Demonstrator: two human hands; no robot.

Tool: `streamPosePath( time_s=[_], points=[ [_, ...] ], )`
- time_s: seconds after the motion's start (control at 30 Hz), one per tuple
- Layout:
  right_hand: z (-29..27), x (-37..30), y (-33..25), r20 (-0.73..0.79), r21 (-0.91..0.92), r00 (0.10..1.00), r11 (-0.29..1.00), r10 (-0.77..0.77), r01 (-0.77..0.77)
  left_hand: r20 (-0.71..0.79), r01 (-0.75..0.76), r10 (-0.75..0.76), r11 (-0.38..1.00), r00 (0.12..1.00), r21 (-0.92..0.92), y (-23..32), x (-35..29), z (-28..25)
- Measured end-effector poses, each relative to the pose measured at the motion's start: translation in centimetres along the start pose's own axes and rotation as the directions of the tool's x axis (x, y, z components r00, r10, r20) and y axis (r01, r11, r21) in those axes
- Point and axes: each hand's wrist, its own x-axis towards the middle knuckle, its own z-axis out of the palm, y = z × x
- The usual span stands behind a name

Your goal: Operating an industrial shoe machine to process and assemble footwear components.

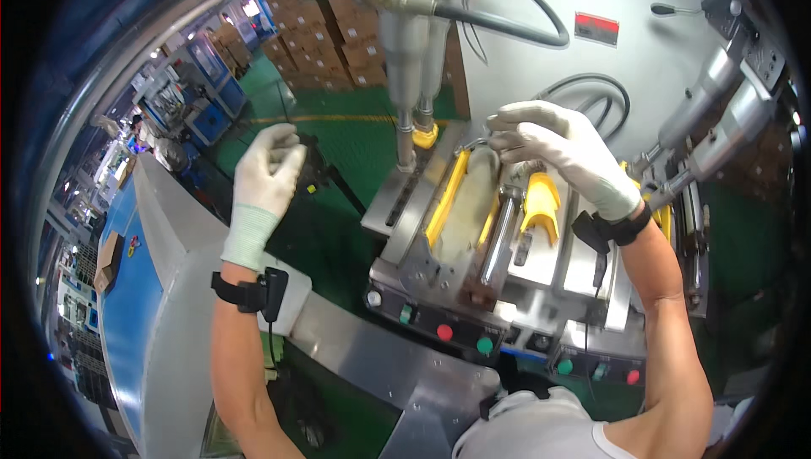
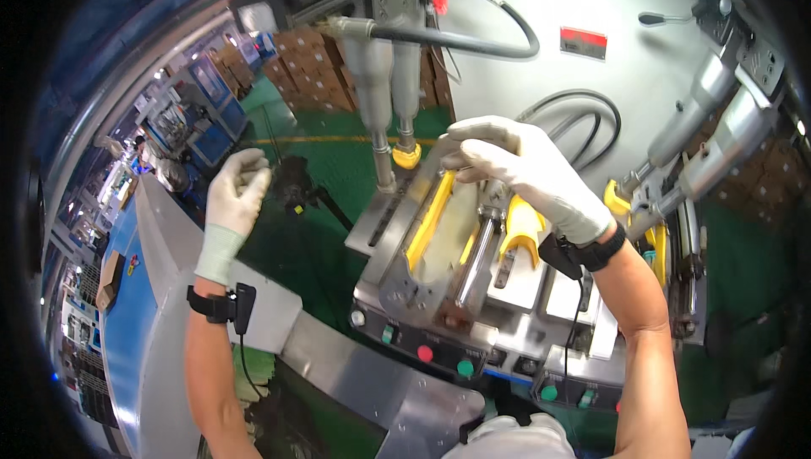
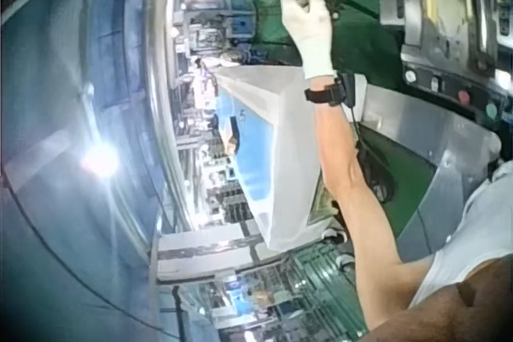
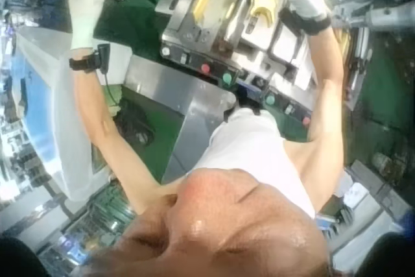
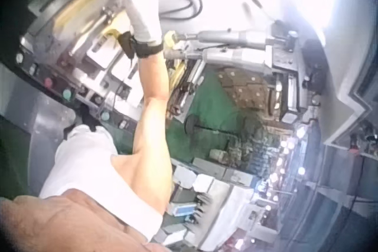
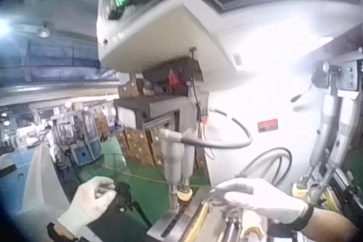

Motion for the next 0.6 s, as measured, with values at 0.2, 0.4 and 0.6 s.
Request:
streamPosePath(
  time_s=[0.2, 0.4, 0.6],
  points=[
    [1.2, 14.0, 1.7, -0.047, -0.4, 0.985, 0.907, -0.164, 0.132, -0.02, -0.129, 0.132, 0.984, 0.991, 0.126, 1.0, 5.2, -1.3],
    [4.5, 20.7, 5.3, -0.151, -0.411, 0.952, 0.893, -0.265, 0.183, -0.104, -0.507, 0.553, 0.812, 0.826, 0.29, 2.1, 13.8, -2.3],
    [4.4, 24.0, 8.7, -0.261, -0.386, 0.893, 0.888, -0.366, 0.251, 0.035, -0.618, 0.778, 0.47, 0.628, 0.631, 4.9, 24.0, 3.9]
  ],
)
